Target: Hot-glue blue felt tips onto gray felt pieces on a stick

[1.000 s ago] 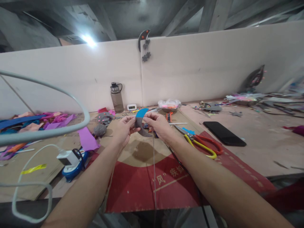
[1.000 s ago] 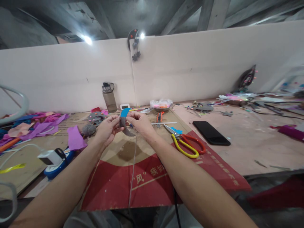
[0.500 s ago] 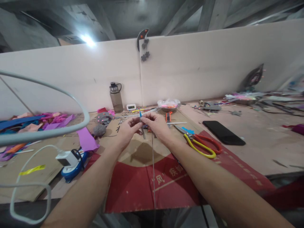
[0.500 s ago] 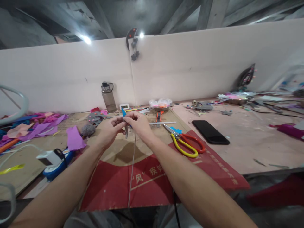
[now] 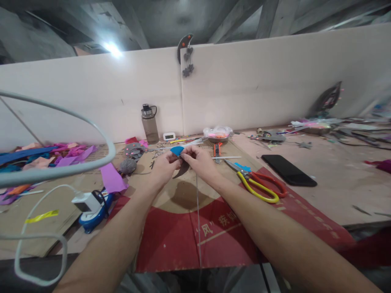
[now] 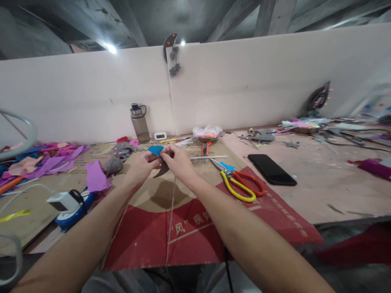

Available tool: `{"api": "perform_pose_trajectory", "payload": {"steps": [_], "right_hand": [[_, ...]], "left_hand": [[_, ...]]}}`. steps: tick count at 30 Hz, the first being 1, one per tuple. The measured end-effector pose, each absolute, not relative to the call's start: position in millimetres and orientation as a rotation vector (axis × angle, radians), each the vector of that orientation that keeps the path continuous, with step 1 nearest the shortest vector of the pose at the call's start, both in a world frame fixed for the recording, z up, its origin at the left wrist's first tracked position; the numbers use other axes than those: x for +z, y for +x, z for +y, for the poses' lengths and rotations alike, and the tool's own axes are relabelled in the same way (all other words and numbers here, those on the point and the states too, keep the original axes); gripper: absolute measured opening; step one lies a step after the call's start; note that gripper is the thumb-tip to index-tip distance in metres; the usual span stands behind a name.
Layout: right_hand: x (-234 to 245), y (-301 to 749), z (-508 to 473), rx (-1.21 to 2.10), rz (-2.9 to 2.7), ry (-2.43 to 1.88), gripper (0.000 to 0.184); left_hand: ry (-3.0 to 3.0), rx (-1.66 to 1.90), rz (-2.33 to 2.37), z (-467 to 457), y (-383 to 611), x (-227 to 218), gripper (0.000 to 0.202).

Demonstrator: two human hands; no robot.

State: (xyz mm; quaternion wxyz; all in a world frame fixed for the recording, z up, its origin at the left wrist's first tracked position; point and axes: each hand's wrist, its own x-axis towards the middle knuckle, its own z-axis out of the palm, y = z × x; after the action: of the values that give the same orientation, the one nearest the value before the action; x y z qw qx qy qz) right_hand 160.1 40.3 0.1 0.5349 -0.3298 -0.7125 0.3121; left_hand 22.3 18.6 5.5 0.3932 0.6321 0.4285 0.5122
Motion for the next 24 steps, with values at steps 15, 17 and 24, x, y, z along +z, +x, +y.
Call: {"api": "perform_pose_trajectory", "payload": {"steps": [15,17,24], "right_hand": [[-3.9,162.3,42.8,0.611,-1.74,-0.814,0.009],[-4.2,162.2,43.1,0.62,-1.735,-0.804,0.009],[-2.3,162.5,40.2,0.651,-1.713,-0.776,0.01]], "left_hand": [[1.286,1.367,0.907,13.9,30.6,7.9,0.011],[1.303,1.393,0.929,14.4,29.5,6.5,0.01],[1.38,1.411,0.983,17.4,25.8,4.0,0.011]]}}
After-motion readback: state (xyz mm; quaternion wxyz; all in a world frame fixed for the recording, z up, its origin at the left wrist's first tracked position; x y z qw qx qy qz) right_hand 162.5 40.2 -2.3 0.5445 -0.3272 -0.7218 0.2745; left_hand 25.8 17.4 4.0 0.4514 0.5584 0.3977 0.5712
